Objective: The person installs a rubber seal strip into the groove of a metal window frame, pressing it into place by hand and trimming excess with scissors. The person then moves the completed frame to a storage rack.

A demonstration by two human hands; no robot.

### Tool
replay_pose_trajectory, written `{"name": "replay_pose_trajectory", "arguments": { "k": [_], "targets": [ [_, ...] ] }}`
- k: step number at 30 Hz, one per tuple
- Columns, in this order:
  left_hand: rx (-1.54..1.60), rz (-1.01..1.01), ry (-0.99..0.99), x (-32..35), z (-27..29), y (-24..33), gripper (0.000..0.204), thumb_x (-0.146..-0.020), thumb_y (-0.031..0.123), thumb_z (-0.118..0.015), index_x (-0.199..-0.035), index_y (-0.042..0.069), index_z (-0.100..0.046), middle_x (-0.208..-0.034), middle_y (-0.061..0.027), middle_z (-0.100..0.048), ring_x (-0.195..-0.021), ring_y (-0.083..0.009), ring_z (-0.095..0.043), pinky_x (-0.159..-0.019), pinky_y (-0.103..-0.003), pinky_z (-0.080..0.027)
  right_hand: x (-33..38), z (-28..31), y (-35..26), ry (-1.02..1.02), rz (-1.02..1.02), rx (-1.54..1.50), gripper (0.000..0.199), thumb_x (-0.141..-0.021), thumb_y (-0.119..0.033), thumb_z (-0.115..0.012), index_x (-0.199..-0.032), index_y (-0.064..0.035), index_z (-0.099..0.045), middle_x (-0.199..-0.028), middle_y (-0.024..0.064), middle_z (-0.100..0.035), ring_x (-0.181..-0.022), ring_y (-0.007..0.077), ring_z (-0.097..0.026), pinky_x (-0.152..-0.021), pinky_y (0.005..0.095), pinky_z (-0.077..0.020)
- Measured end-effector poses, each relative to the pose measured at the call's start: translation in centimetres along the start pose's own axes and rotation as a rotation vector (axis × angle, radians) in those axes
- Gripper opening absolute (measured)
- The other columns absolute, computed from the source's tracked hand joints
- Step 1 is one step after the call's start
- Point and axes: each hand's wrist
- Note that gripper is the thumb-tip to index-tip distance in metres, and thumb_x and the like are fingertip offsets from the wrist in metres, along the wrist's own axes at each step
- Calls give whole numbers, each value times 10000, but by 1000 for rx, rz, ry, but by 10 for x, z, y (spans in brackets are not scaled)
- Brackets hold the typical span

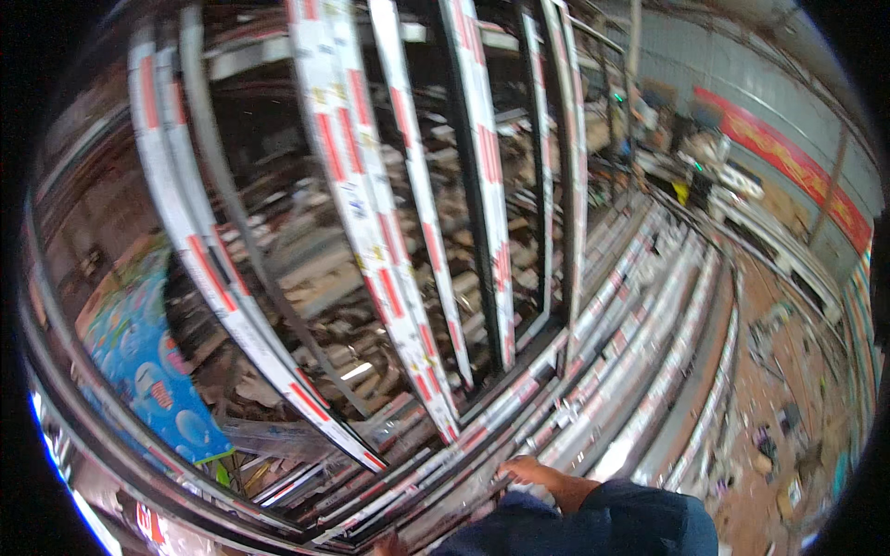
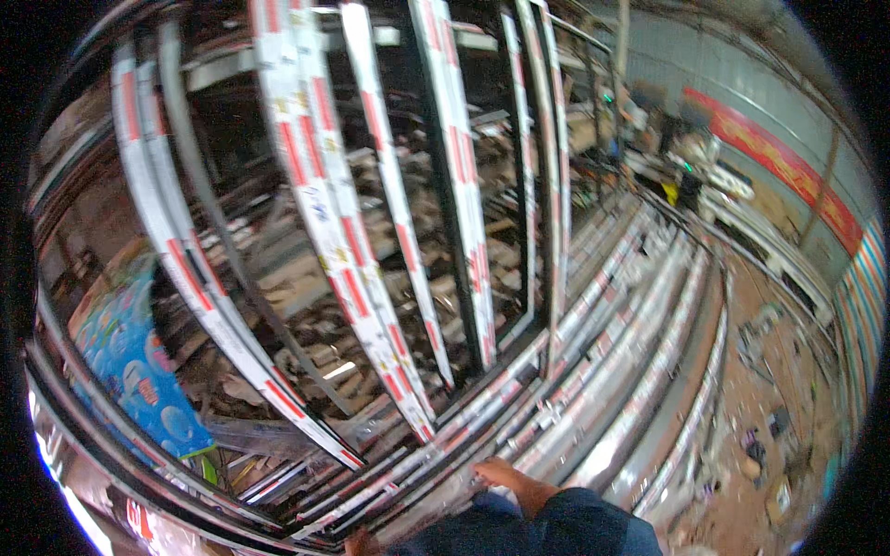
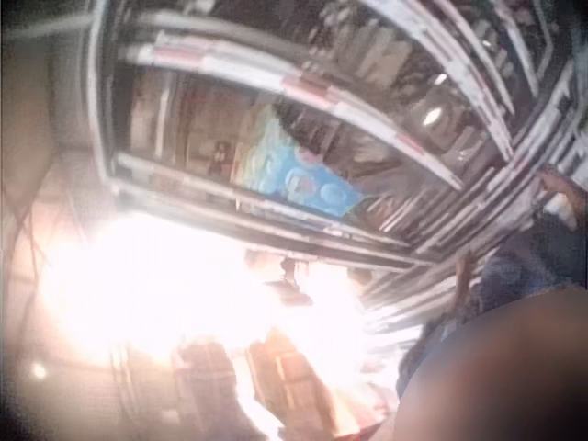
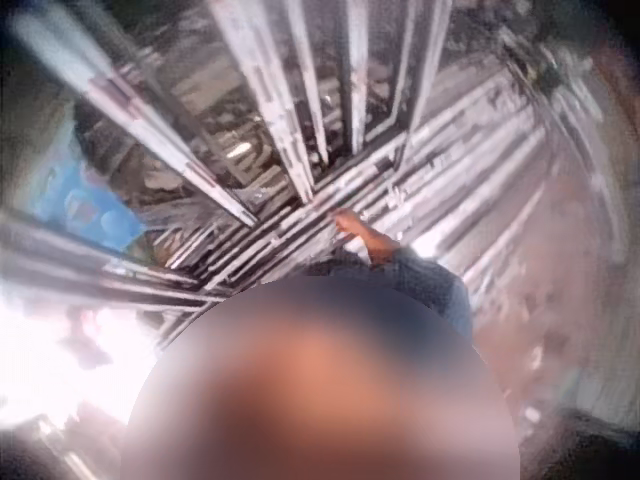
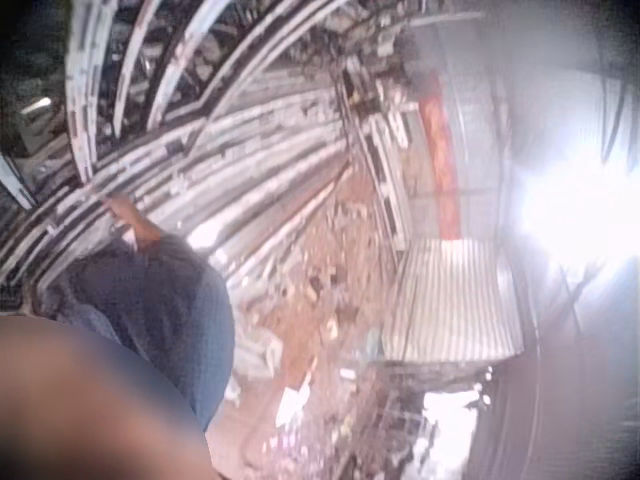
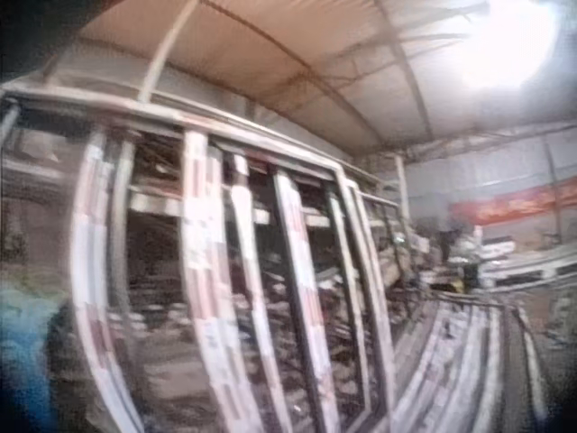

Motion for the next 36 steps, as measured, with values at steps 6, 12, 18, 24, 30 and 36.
{"name": "replay_pose_trajectory", "arguments": {
  "k": [6,12,18,24,30,36],
  "targets": [
    [1246,-97,415,-103,153,75,417,-1034,334,-642,-1357,77,-585,-1018,-78,-663,-916,-222,-633,-838,-370,-516,84,40,264,413,-574,-582,511,-954,-506,-743,-1199,-60,-700,-1003,157,-741,-807,302,-727,-675,429,-607],
    [1035,-361,930,-163,357,218,918,-992,349,-764,-1663,10,-236,-1566,-277,-452,-1334,-313,-540,-1110,-391,-443,141,68,292,532,-575,-925,501,-972,-475,-707,-1251,-61,-668,-1053,168,-748,-806,300,-733,-626,410,-573],
    [624,333,1566,-238,399,309,1088,-763,468,-939,-1486,-106,-362,-1411,-363,-533,-1241,-478,-595,-1059,-533,-499,101,168,225,534,-322,-1164,359,-1002,-354,-720,-1060,-4,-661,-802,117,-689,-619,212,-671,-478,329,-501],
    [554,518,1550,-238,394,356,1031,-824,472,-890,-1467,-109,-331,-1281,-367,-610,-1131,-487,-658,-943,-543,-561,122,335,235,629,-154,-1080,326,-1023,-401,-675,-1094,-83,-660,-866,49,-697,-722,178,-697,-641,329,-538],
    [380,649,1749,-263,395,346,919,-753,526,-915,-1295,-124,-557,-1244,-317,-666,-1081,-472,-674,-947,-575,-540,133,463,257,874,-231,-1055,363,-1025,-392,-677,-1119,-42,-653,-844,58,-703,-679,175,-688,-568,332,-506],
    [224,1188,1653,-321,373,381,1011,-907,722,-659,-1376,-145,-435,-1251,-417,-593,-1152,-557,-623,-959,-591,-540,99,596,263,786,-184,-1045,402,-1005,-412,-701,-1151,-40,-658,-874,79,-724,-692,203,-709,-598,346,-544]
  ]
}}
Point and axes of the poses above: each hand's wrist, its own x-axis away from the middle knuckle, its own z-axis out of the back of the hand, y = z × x
